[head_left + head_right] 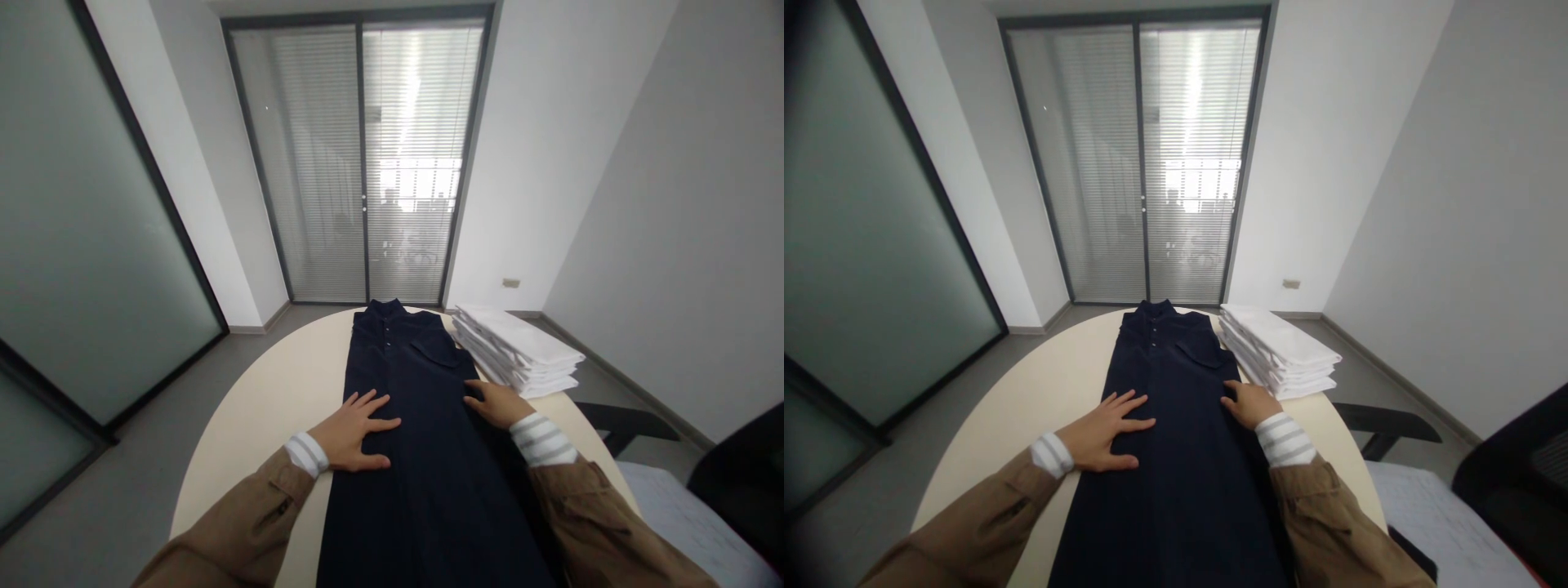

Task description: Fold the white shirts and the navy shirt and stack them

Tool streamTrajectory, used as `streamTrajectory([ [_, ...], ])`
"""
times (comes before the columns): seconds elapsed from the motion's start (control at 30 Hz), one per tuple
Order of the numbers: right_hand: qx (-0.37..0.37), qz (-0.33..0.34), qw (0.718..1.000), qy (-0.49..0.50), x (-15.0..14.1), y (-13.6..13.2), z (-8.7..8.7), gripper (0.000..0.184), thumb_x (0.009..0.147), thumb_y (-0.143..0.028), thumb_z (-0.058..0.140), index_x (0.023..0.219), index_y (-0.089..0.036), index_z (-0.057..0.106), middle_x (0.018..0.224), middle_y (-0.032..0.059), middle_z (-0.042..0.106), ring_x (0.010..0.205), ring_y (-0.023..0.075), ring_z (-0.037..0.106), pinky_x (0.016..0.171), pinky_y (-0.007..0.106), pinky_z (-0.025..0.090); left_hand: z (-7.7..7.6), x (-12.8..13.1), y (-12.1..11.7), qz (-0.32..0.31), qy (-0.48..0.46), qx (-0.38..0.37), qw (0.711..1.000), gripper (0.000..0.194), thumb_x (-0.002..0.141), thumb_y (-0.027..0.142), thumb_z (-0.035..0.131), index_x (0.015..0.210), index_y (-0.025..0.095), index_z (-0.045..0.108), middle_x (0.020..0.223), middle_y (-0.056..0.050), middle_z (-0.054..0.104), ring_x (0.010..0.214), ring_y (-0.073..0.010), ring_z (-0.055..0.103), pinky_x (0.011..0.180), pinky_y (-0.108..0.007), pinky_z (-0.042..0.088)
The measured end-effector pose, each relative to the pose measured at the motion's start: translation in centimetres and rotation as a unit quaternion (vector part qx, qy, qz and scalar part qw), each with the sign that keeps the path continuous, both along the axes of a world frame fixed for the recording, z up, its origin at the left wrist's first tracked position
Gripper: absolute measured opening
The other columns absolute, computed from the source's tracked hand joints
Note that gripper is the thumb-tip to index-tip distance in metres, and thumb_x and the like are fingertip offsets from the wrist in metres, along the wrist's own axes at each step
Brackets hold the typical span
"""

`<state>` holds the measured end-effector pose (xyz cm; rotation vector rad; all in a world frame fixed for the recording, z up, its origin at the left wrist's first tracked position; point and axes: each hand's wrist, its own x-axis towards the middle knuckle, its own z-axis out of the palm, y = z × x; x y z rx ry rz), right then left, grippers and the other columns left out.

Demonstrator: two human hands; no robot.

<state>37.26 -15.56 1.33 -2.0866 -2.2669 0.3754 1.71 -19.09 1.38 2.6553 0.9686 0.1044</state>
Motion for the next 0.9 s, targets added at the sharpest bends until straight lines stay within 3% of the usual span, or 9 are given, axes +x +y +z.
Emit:
streamTrajectory([
  [0.17, -0.02, 0.046, 0.995, 0.083, 1.1, 0.4, 0.5, 0.049, 0.089, -0.037, 0.058, 0.132, -0.013, 0.063, 0.133, 0.0166, 0.063, 0.123, 0.0285, 0.06, 0.105, 0.036, 0.044, 1.2, -0.3, -0.2, 0.014, 0.02, -0.026, 0.999, 0.069, 0.082, 0.07, 0.059, 0.144, 0.041, 0.048, 0.162, -0.008, 0.028, 0.147, -0.0416, 0.023, 0.113, -0.068, 0.022],
  [0.27, -0.058, -0.025, 0.985, 0.161, 1.6, 0.4, 0.6, 0.052, 0.091, -0.04, 0.056, 0.137, -0.016, 0.056, 0.115, 0.016, 0.072, 0.096, 0.0268, 0.071, 0.085, 0.039, 0.056, 1.7, -0.6, -0.4, 0.024, 0.024, -0.026, 0.999, 0.062, 0.083, 0.065, 0.061, 0.139, 0.04, 0.055, 0.159, -0.007, 0.034, 0.145, -0.0413, 0.03, 0.113, -0.067, 0.027],
  [0.37, -0.085, -0.089, 0.97, 0.211, 1.8, 0.6, 0.1, 0.056, 0.094, -0.045, 0.05, 0.141, -0.015, 0.049, 0.095, 0.0139, 0.075, 0.071, 0.0233, 0.07, 0.065, 0.036, 0.056, 1.7, -0.6, -0.5, 0.025, -0.007, 0.002, 1.0, 0.05, 0.082, 0.06, 0.065, 0.124, 0.033, 0.068, 0.154, -0.008, 0.043, 0.142, -0.0389, 0.037, 0.115, -0.061, 0.029],
  [0.47, -0.016, -0.09, 0.985, 0.147, 1.5, 1.1, -0.5, 0.046, 0.093, -0.042, 0.052, 0.128, -0.012, 0.06, 0.097, 0.0154, 0.074, 0.083, 0.0254, 0.071, 0.076, 0.035, 0.053, 1.1, -0.4, -0.5, 0.0, -0.061, 0.037, 0.997, 0.034, 0.083, 0.049, 0.067, 0.106, 0.024, 0.072, 0.156, -0.008, 0.04, 0.144, -0.0341, 0.035, 0.118, -0.051, 0.03],
  [0.57, 0.048, -0.104, 0.992, 0.056, 0.8, 1.5, -0.9, 0.04, 0.095, -0.044, 0.049, 0.112, -0.014, 0.068, 0.102, 0.0164, 0.074, 0.098, 0.0292, 0.07, 0.083, 0.036, 0.049, 0.2, -0.1, -0.4, -0.003, -0.077, 0.032, 0.997, 0.047, 0.082, 0.044, 0.068, 0.123, 0.021, 0.062, 0.156, -0.012, 0.039, 0.144, -0.0328, 0.034, 0.118, -0.051, 0.029],
  [0.67, 0.09, -0.128, 0.987, 0.033, 0.0, 1.7, -1.3, 0.04, 0.095, -0.044, 0.047, 0.114, -0.016, 0.068, 0.106, 0.0164, 0.073, 0.101, 0.0303, 0.069, 0.083, 0.036, 0.049, -0.2, 0.1, -0.4, -0.005, -0.062, 0.025, 0.998, 0.069, 0.081, 0.046, 0.069, 0.142, 0.024, 0.048, 0.156, -0.012, 0.039, 0.144, -0.0341, 0.035, 0.118, -0.054, 0.028],
  [0.77, 0.121, -0.144, 0.981, 0.038, -0.4, 2.0, -1.8, 0.037, 0.094, -0.04, 0.049, 0.12, -0.019, 0.066, 0.107, 0.0142, 0.073, 0.101, 0.0291, 0.069, 0.082, 0.035, 0.049, -0.1, 0.1, -0.4, -0.013, -0.048, 0.034, 0.998, 0.064, 0.081, 0.047, 0.069, 0.141, 0.029, 0.052, 0.156, -0.01, 0.039, 0.143, -0.0357, 0.035, 0.117, -0.054, 0.03],
  [0.9, 0.154, -0.13, 0.979, 0.041, -0.8, 2.3, -2.0, 0.029, 0.094, -0.036, 0.05, 0.112, -0.022, 0.067, 0.109, 0.0113, 0.072, 0.099, 0.0262, 0.069, 0.08, 0.033, 0.048, 0.0, 0.1, -0.4, -0.011, -0.054, 0.047, 0.997, 0.058, 0.083, 0.049, 0.066, 0.137, 0.03, 0.057, 0.152, -0.01, 0.044, 0.14, -0.0352, 0.039, 0.116, -0.054, 0.032],
])
